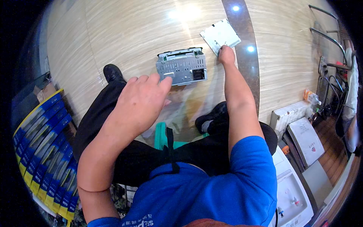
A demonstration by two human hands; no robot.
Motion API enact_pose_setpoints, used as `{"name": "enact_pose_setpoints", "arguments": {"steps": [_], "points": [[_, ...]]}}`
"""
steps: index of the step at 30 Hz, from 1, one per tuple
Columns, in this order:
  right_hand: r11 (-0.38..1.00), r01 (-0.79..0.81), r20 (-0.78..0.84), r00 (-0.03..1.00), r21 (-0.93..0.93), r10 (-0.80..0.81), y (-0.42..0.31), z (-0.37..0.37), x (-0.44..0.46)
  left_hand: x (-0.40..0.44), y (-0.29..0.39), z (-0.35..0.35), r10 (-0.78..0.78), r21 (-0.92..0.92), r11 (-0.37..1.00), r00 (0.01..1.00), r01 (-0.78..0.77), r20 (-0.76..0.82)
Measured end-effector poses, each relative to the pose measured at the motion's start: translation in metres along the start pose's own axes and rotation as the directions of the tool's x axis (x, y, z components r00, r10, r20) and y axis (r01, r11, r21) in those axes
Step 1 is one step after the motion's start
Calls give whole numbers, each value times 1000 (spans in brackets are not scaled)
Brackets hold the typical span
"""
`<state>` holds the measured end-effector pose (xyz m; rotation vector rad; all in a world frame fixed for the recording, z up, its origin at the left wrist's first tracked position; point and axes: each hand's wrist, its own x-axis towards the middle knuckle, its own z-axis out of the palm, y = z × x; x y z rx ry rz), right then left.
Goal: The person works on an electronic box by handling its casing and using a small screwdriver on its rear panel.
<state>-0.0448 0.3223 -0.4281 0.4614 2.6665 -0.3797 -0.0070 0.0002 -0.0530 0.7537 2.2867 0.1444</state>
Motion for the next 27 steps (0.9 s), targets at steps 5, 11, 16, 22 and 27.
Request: {"name": "enact_pose_setpoints", "arguments": {"steps": [5, 11, 16, 22, 27], "points": [[999, 26, 29, 999, -45, -25, -3, 2, 2, 1, -1, 0, 3, 42, 999, 1000, -2, -21], [957, -44, -162, 982, 286, 94, -20, -12, -6, -8, -3, -5, 91, 29, 996, 980, -87, -175], [900, 29, -289, 951, 435, 109, -44, -72, -20, -13, -4, -20, 63, 7, 998, 978, -63, -200], [501, 258, -184, 964, 826, -193, -127, -205, -87, -23, -10, -30, 30, -100, 992, 918, -75, -396], [461, 389, -170, 878, 798, -447, -186, -278, -204, -20, -11, -26, -10, -244, 942, 704, -232, -710]]}}
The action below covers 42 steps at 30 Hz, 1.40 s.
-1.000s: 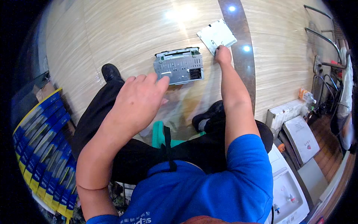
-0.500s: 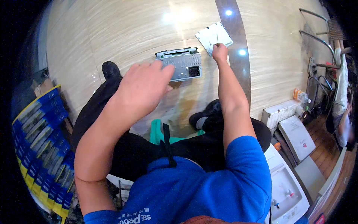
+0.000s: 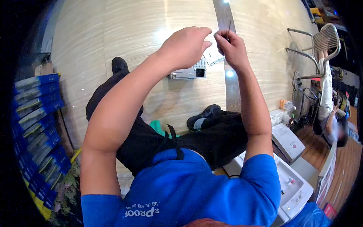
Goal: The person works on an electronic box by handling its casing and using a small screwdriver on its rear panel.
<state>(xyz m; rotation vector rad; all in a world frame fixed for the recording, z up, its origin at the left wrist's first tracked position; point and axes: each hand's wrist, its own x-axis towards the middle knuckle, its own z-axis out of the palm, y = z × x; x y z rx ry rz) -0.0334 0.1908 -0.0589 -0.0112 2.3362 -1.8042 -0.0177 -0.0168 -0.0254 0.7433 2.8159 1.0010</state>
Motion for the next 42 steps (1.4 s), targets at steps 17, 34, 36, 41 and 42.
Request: {"name": "enact_pose_setpoints", "arguments": {"steps": [17, 34, 36, 41, 42], "points": [[925, 311, -46, 944, -216, -328, -16, 17, -61, 7, 12, 0, -179, -414, 871, 956, 263, 231], [726, 495, -44, 812, -478, -582, -13, -13, -74, 16, 34, 35, -184, -734, 409, 837, 541, 515], [713, 512, -15, 807, -479, -590, -10, -14, -73, 16, 34, 36, -185, -728, 406, 829, 553, 527], [787, 439, -44, 862, -433, -505, -2, -15, -71, 18, 31, 36, -172, -688, 448, 810, 571, 560], [823, 395, -68, 886, -408, -459, 1, -15, -70, 19, 31, 35, -206, -671, 509, 833, 540, 514]]}}
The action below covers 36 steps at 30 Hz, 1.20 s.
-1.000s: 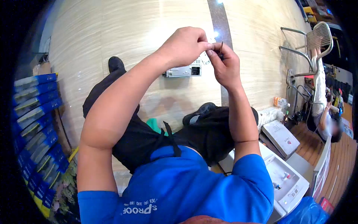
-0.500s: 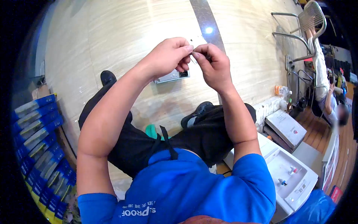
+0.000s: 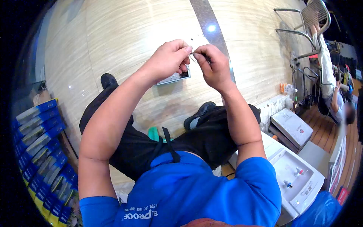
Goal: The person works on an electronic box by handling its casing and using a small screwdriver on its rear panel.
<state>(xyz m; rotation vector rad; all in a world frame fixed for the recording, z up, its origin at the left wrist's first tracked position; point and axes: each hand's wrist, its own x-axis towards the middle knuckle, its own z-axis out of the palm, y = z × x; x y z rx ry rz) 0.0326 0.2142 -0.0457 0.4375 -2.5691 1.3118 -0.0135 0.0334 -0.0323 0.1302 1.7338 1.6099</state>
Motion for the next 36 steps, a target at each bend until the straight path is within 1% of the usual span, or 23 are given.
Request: {"name": "enact_pose_setpoints", "arguments": {"steps": [1, 2, 3, 4, 5, 7, 8, 9, 11, 12, 13, 15, 17, 18, 19, 23, 25, 28, 29, 31, 33, 35, 36], "points": [[1000, 2, 6, 1000, 2, -2, 5, 1, 0, 1, 1, 0, 29, 64, 998, 998, -25, -54], [996, -90, 35, 995, 10, 90, 12, 3, 1, 1, 2, -2, 28, 59, 998, 998, -24, -60], [983, -183, 66, 981, 13, 182, 22, 6, 0, -1, 8, -4, 41, 82, 996, 994, -33, -105], [975, -219, 72, 974, 28, 217, 39, 13, -1, -2, 10, -6, 55, 104, 994, 987, -40, -148], [976, -218, 81, 973, 27, 215, 55, 20, -4, -2, 10, -7, 53, 97, 995, 987, -38, -154], [928, -353, 155, 917, -120, 368, 80, 32, -10, -2, 11, -11, 98, 108, 991, 980, -80, -174], [909, -379, 211, 887, -174, 410, 99, 41, -16, -2, 10, -11, 98, 102, 991, 979, -80, -179], [905, -325, 240, 888, -275, 392, 113, 50, -22, -3, 11, -11, 101, 103, 991, 979, -84, -179], [892, -262, 318, 866, -369, 385, 137, 65, -37, -5, 12, -12, 102, 101, 991, 978, -85, -183], [877, -285, 335, 843, -387, 421, 143, 70, -43, -8, 13, -12, 109, 132, 987, 978, -86, -176], [878, -284, 342, 839, -387, 422, 149, 75, -49, -9, 13, -14, 113, 163, 983, 979, -86, -168], [841, -311, 335, 813, -443, 477, 157, 81, -55, -11, 9, -17, 138, 167, 980, 976, -110, -169], [848, -292, 358, 809, -443, 466, 162, 84, -56, -11, 5, -20, 212, 256, 953, 960, -161, -185], [832, -294, 361, 796, -471, 486, 162, 86, -56, -12, 4, -22, 211, 253, 954, 959, -159, -191], [814, -298, 363, 781, -499, 508, 162, 88, -56, -13, 2, -23, 243, 272, 945, 948, -183, -205], [807, -251, 375, 785, -535, 493, 163, 94, -58, -15, -3, -27, 308, 317, 920, 923, -228, -229], [808, -204, 380, 802, -553, 462, 170, 95, -62, -19, -3, -27, 300, 322, 922, 923, -216, -240], [798, -184, 386, 799, -573, 462, 174, 96, -64, -20, -3, -28, 292, 332, 921, 924, -202, -246], [799, -184, 386, 799, -573, 461, 175, 96, -65, -20, -3, -29, 289, 337, 920, 926, -198, -244], [810, -234, 364, 802, -537, 473, 170, 95, -64, -22, -2, -29, 294, 355, 914, 924, -196, -246], [803, -231, 353, 807, -550, 474, 169, 97, -64, -23, -1, -28, 301, 376, 906, 921, -195, -248], [796, -228, 339, 814, -561, 471, 171, 98, -64, -25, 0, -26, 282, 354, 917, 924, -182, -257], [796, -195, 360, 812, -574, 459, 171, 97, -64, -24, 0, -26, 287, 359, 915, 923, -185, -256]]}}
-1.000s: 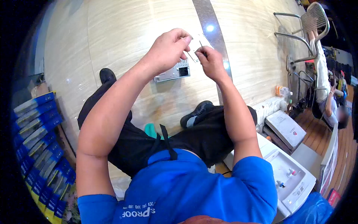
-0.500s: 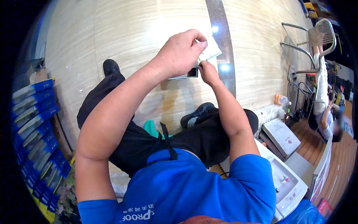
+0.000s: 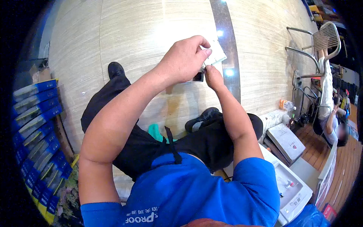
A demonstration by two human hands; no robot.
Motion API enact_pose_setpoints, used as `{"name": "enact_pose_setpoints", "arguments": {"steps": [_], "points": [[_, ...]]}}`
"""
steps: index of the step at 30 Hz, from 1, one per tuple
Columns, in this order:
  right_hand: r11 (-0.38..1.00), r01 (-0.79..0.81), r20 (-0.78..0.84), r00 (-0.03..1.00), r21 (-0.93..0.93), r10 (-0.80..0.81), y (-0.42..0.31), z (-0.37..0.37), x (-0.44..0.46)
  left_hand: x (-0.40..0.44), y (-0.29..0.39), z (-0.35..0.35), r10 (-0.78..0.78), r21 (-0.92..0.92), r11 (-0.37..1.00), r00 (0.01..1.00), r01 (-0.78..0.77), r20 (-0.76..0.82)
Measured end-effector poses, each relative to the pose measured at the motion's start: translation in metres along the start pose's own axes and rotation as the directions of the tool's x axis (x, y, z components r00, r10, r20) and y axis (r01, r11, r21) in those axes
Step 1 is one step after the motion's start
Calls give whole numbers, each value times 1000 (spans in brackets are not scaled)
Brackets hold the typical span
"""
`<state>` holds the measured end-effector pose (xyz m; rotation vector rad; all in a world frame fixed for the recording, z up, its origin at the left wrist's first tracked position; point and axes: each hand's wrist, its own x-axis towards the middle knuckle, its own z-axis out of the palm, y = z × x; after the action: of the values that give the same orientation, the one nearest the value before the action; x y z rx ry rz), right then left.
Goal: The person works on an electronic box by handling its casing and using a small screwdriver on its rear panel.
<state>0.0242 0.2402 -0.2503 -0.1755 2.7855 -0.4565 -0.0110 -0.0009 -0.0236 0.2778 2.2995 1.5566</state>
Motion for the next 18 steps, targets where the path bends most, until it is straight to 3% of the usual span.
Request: {"name": "enact_pose_setpoints", "arguments": {"steps": [7, 13, 18], "points": [[1000, 13, -29, 1000, 4, -13, 7, 12, -1, 2, 0, -2, 31, 9, 999, 999, -32, 17], [961, -198, -40, 977, 191, 210, -9, 5, 2, 0, 5, -2, 11, 7, 1000, 1000, -11, 28], [915, -274, -41, 954, 295, 299, -9, 9, 3, -1, 7, -1, -6, 6, 1000, 999, 6, 49]]}}
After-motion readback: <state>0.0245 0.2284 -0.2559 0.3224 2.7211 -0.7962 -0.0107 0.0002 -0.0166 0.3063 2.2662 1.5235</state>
